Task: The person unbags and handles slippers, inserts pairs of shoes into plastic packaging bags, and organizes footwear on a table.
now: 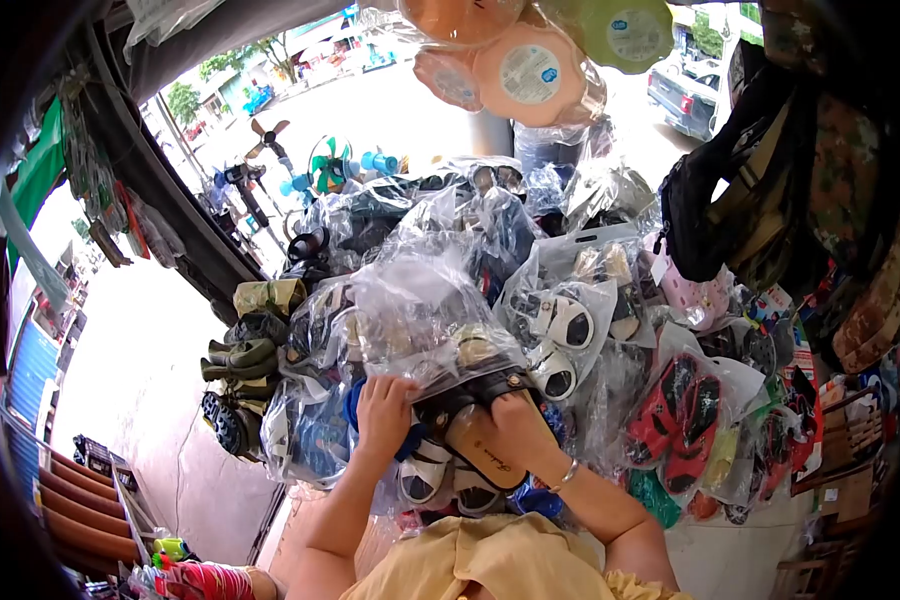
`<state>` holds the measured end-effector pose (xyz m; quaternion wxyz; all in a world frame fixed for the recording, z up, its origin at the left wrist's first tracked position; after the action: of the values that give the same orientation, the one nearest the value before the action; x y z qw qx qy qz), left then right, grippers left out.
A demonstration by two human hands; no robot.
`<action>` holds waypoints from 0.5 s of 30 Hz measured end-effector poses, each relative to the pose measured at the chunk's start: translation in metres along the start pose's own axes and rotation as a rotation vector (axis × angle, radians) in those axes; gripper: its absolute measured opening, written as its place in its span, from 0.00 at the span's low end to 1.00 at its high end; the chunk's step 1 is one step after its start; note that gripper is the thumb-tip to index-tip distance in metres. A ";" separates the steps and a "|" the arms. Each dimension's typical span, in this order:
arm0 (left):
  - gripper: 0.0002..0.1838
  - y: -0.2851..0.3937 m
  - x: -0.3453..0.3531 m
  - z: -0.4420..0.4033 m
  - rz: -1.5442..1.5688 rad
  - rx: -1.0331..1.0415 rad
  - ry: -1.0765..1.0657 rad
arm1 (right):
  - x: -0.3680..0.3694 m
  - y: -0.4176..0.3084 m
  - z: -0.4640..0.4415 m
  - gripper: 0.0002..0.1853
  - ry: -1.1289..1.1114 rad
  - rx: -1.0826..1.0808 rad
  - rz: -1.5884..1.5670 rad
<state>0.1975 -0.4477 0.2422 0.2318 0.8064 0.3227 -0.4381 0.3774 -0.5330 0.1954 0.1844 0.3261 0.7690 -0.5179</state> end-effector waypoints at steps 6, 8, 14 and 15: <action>0.14 0.045 -0.014 0.005 0.180 0.143 0.090 | 0.004 0.002 0.002 0.08 -0.082 0.058 0.099; 0.10 0.053 -0.003 -0.003 0.177 0.065 0.117 | 0.021 -0.006 0.002 0.07 -0.215 -0.086 0.052; 0.21 0.098 0.004 0.025 0.285 0.468 0.031 | 0.036 0.021 0.000 0.07 -0.041 -0.278 0.144; 0.20 0.082 0.000 0.025 0.295 0.352 0.084 | 0.028 0.030 -0.004 0.07 -0.033 -0.084 0.125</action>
<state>0.2429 -0.5205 0.2371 0.1352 0.8903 0.1294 -0.4152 0.3778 -0.5125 0.1594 0.2423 0.3570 0.7650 -0.4781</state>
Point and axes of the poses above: each hand's wrist, its own z-axis away from the middle knuckle, its own x-axis out of the palm, y = z × x, the point moved 4 cm from there along -z, towards the middle knuckle, and after that the axes turned 9 degrees about -z, right-handed, at the moved point
